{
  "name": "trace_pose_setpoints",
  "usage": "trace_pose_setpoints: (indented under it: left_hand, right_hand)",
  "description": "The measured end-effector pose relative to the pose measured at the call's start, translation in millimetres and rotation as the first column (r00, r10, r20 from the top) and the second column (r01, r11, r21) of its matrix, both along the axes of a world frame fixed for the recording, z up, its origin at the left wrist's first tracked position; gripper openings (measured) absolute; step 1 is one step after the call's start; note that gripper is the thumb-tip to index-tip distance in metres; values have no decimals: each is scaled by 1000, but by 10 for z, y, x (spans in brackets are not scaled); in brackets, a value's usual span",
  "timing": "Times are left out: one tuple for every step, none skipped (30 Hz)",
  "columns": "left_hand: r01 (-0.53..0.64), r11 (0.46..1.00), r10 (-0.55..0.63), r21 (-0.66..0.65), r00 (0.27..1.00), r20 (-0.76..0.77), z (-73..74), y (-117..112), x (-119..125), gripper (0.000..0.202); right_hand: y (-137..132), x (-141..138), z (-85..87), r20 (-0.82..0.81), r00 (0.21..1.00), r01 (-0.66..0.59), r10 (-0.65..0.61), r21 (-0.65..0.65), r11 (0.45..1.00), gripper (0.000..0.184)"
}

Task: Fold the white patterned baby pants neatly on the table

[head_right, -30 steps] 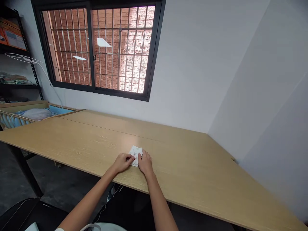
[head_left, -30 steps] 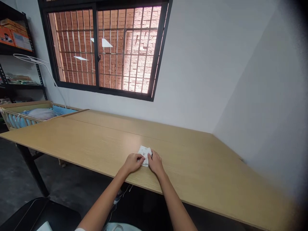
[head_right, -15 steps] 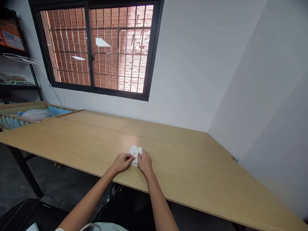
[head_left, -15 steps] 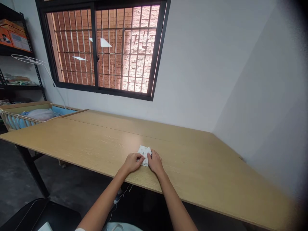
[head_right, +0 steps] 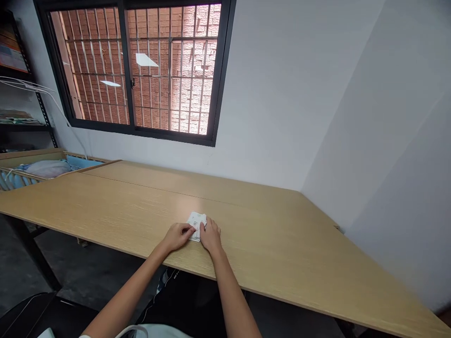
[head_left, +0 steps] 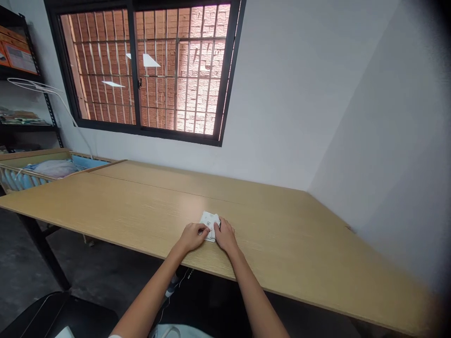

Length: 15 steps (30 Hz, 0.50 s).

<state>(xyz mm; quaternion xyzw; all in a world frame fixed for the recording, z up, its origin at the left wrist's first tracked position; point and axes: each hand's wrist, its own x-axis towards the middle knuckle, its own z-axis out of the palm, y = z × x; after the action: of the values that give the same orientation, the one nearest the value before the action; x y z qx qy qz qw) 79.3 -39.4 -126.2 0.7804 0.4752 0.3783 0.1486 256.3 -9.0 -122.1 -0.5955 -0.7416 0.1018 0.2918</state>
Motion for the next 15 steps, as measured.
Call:
trace_pose_setpoints:
  left_hand:
    - [1, 1000, -1, -1, 1000, 1, 2, 0, -1, 35]
    - [2, 1000, -2, -2, 1000, 2, 3, 2, -2, 35]
    - [2, 1000, -2, -3, 1000, 3, 3, 5, -2, 35]
    - [3, 1000, -3, -4, 1000, 4, 2, 8, -2, 35]
    - [3, 1000, -2, -5, 1000, 4, 1, 11, -2, 35]
    - [2, 1000, -2, -6, 1000, 5, -1, 12, -2, 36]
    - [0, 1000, 0, -7, 1000, 5, -3, 13, -2, 36]
    - [-2, 1000, 2, -8, 1000, 5, -5, 12, -2, 37]
    - [-4, 1000, 4, -9, 1000, 4, -7, 10, -2, 37]
    - [-6, 1000, 6, -11, 1000, 5, -9, 9, -3, 38]
    - [-7, 1000, 7, -12, 1000, 6, -9, 7, -3, 38]
    - [-8, 1000, 9, -13, 1000, 7, -10, 6, -4, 38]
    - [-10, 1000, 10, -14, 1000, 7, -10, 6, -5, 39]
    - [-11, 1000, 11, -15, 1000, 8, -11, 6, -7, 39]
    - [-12, 1000, 12, -16, 1000, 9, -11, 6, -9, 39]
  right_hand:
    - [-3, -2, 5, 0, 1000, -1, 1, -1, 1000, 43]
    - [-7, -3, 10, 0, 1000, -1, 1, -1, 1000, 43]
    - [-11, -4, 15, 0, 1000, -1, 1, -2, 1000, 43]
    - [-16, -6, 20, -1, 1000, -2, 2, -2, 1000, 43]
    - [-20, -7, 24, -1, 1000, -2, 2, -2, 1000, 43]
    - [-23, -8, 27, -3, 1000, -3, 3, -2, 1000, 43]
    - [-26, -9, 28, -4, 1000, -4, 4, -1, 1000, 43]
    - [-27, -10, 29, -5, 1000, -6, 6, 0, 1000, 43]
    - [-28, -11, 29, -6, 1000, -6, 6, 1, 1000, 43]
    - [-28, -12, 29, -7, 1000, -6, 6, 1, 1000, 43]
    - [-27, -12, 27, -7, 1000, -5, 5, 2, 1000, 42]
    - [-26, -13, 25, -8, 1000, -4, 4, 2, 1000, 42]
    - [-26, -14, 23, -9, 1000, -4, 4, 2, 1000, 42]
    - [-26, -15, 22, -10, 1000, -4, 4, 3, 1000, 42]
    - [-26, -16, 21, -11, 1000, -4, 4, 3, 1000, 43]
